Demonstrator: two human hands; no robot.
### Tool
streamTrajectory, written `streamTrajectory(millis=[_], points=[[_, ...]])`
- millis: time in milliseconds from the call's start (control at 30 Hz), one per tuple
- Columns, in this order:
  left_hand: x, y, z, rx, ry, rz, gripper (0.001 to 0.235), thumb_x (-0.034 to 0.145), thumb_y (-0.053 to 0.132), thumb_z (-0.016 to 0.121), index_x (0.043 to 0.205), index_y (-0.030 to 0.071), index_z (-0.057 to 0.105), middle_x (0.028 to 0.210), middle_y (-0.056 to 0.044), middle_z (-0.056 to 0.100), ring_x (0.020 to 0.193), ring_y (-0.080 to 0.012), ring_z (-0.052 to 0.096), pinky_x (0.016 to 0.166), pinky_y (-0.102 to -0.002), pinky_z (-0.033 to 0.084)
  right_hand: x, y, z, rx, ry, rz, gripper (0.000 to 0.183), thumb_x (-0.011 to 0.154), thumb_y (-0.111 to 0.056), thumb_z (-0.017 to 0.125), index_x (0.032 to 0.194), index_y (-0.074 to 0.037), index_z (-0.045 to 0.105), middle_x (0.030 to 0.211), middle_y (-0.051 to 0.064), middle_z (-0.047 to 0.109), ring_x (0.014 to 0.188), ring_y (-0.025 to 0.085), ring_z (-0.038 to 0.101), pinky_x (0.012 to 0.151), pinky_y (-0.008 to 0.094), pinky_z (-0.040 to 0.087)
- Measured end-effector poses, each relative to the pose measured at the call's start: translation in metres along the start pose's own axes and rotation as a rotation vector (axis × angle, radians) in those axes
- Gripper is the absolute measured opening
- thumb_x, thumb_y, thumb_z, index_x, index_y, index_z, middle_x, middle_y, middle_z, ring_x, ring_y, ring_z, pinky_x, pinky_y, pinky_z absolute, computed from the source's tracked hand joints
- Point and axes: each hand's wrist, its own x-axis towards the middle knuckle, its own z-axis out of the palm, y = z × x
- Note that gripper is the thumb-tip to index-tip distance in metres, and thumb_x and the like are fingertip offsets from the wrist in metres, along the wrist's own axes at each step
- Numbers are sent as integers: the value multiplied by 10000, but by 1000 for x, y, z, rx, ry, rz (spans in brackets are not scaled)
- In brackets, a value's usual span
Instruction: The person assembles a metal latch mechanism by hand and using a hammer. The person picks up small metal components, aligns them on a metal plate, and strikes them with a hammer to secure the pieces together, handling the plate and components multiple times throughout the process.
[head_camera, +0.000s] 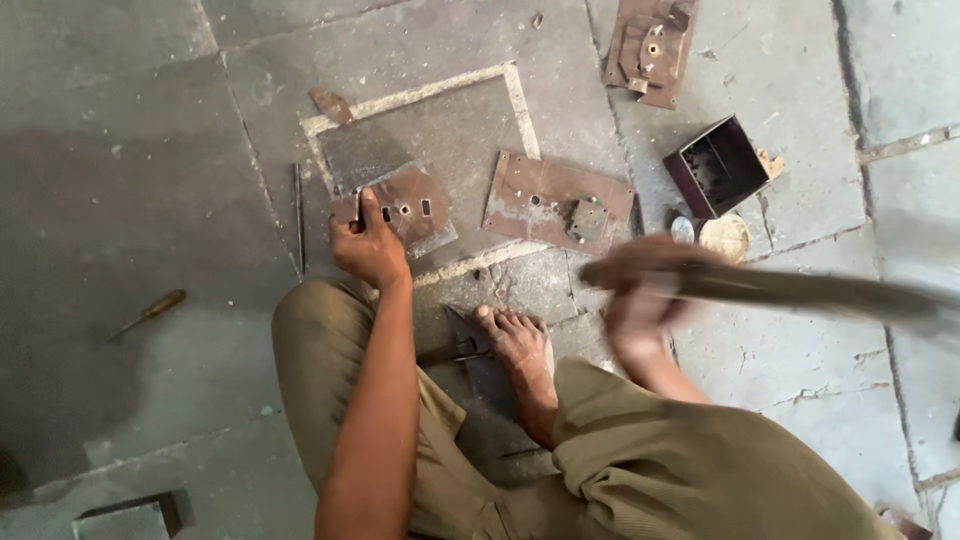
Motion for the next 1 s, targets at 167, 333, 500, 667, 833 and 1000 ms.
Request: streamTrajectory(millis=[167, 333, 500, 667, 833, 1000], points=[[-1, 8, -2, -102, -10, 0, 377, 894, 327, 821, 851, -21, 681, 768, -102, 746, 643, -196, 709, 616, -368, 553, -75, 13, 26, -493, -831, 730, 261, 962, -232, 641, 1111, -62, 509, 755, 183, 686, 597, 261, 647, 534, 406, 517], [0, 10, -1, -23, -20, -54, 413, 884, 325, 846, 794, -36, 666, 715, -126, 726, 602, -209, 680, 593, -383, 533, -30, -6, -28, 125, -184, 1142, 245, 953, -196, 632, 1080, -31, 503, 706, 138, 668, 543, 213, 637, 545, 402, 584], [0, 5, 2, 1, -40, -50, 409, 885, 326, 844, 800, -36, 674, 693, -128, 723, 575, -225, 668, 580, -392, 512, -21, 17, -23, 279, -18, 142, 186, 1051, -215, 639, 1174, -88, 580, 655, 41, 579, 430, 123, 505, 419, 303, 447], [0, 2, -5, -7, -34, 34, 402, 914, 316, 840, 817, -35, 671, 720, -123, 724, 603, -232, 675, 588, -394, 521, -107, 33, 26, -449, -716, 582, 274, 961, -220, 704, 1126, -74, 542, 698, 136, 637, 518, 227, 590, 492, 406, 493], [2, 3, -1, -36, -31, 57, 354, 900, 292, 835, 832, -27, 697, 738, -116, 736, 614, -210, 688, 581, -386, 537, -83, 22, -20, -522, -661, 733, 252, 943, -177, 721, 1082, -73, 537, 693, 148, 671, 519, 223, 616, 478, 414, 520], [2, 2, 2, -39, -51, -28, 363, 898, 278, 837, 796, -27, 668, 704, -113, 728, 584, -204, 672, 569, -371, 519, -48, 35, -22, 361, 41, 358, 115, 1019, -51, 628, 1105, -88, 562, 740, 81, 584, 509, 88, 569, 442, 266, 479]])
